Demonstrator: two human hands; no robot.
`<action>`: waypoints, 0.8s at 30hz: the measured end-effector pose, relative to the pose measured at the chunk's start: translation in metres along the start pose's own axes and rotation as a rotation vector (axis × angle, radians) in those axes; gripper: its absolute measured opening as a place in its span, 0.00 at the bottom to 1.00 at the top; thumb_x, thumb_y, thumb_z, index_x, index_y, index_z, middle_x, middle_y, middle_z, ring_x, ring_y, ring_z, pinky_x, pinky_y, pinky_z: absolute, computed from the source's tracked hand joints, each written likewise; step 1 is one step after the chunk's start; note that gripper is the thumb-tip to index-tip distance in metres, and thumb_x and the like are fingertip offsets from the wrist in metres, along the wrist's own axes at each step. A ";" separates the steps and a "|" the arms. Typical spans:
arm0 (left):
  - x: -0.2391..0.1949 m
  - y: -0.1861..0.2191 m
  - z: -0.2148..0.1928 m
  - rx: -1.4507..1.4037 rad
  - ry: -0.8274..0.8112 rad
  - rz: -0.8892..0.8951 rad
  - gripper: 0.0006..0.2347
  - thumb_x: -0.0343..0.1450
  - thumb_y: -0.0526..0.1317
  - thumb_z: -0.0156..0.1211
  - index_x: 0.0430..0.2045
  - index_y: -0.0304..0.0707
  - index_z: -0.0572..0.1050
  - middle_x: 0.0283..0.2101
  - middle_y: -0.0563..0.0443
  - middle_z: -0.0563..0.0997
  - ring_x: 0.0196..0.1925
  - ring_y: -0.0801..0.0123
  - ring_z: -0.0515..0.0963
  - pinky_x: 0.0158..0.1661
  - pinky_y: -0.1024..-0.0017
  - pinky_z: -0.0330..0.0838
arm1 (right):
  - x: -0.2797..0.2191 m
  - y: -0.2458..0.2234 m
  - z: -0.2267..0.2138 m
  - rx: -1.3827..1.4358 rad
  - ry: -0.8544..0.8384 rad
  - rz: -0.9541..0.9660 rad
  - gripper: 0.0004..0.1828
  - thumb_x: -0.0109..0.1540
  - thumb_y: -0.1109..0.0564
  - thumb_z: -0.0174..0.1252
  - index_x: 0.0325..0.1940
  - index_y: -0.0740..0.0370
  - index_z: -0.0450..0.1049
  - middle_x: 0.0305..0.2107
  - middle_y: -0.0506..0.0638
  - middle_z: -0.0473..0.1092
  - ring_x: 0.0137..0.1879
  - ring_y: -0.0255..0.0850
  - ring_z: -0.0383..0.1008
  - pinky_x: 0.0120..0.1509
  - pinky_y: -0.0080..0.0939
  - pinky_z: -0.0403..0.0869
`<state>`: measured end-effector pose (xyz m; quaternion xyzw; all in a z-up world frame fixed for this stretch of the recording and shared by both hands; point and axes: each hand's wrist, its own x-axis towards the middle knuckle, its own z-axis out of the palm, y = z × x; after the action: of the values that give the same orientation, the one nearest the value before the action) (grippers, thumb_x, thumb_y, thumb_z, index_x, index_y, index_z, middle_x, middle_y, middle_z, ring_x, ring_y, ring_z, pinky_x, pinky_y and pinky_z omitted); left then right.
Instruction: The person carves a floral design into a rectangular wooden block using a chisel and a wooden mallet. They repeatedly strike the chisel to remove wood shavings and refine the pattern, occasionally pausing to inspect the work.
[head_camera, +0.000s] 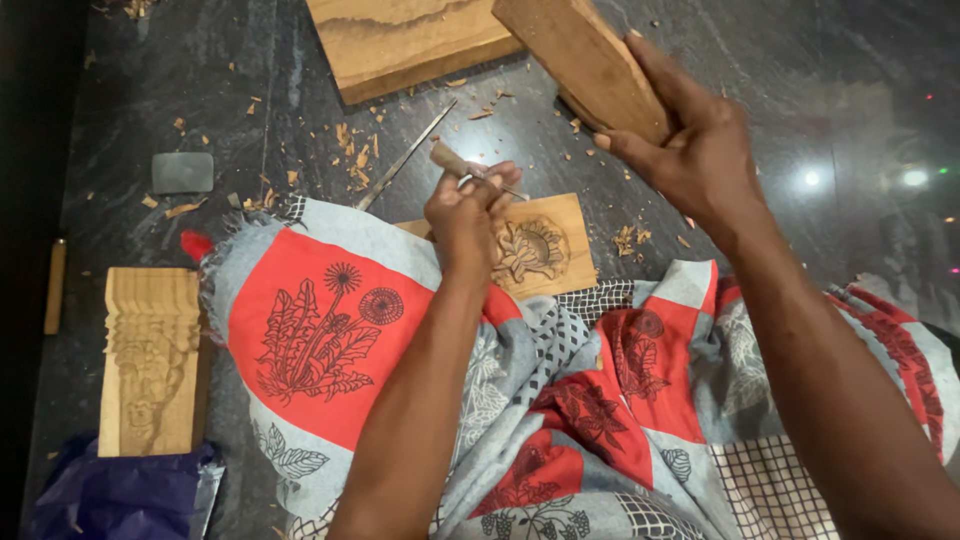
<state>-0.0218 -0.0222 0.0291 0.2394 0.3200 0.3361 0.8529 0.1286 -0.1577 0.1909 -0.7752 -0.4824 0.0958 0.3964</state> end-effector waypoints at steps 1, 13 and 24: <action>0.004 0.000 -0.001 0.055 -0.035 0.026 0.08 0.69 0.20 0.52 0.37 0.28 0.68 0.38 0.36 0.84 0.40 0.58 0.86 0.38 0.72 0.80 | -0.001 -0.002 -0.001 0.024 0.003 0.000 0.44 0.60 0.60 0.74 0.78 0.56 0.62 0.65 0.57 0.72 0.68 0.41 0.74 0.69 0.42 0.76; 0.020 -0.029 -0.010 0.579 -0.219 0.189 0.08 0.69 0.20 0.49 0.35 0.27 0.73 0.31 0.43 0.84 0.31 0.71 0.83 0.33 0.77 0.75 | 0.011 -0.033 -0.013 -0.149 0.013 -0.244 0.43 0.62 0.57 0.78 0.76 0.56 0.63 0.64 0.57 0.74 0.64 0.45 0.79 0.65 0.43 0.80; 0.014 -0.001 0.003 -0.037 -0.104 -0.153 0.08 0.69 0.23 0.56 0.36 0.36 0.69 0.37 0.41 0.86 0.40 0.58 0.87 0.37 0.71 0.79 | -0.030 0.007 -0.005 -0.015 0.061 -0.062 0.43 0.60 0.59 0.73 0.76 0.61 0.61 0.56 0.60 0.73 0.52 0.42 0.78 0.51 0.41 0.78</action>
<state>-0.0117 -0.0132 0.0253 0.2156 0.2866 0.2629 0.8957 0.1207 -0.1868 0.1821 -0.7653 -0.4946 0.0562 0.4081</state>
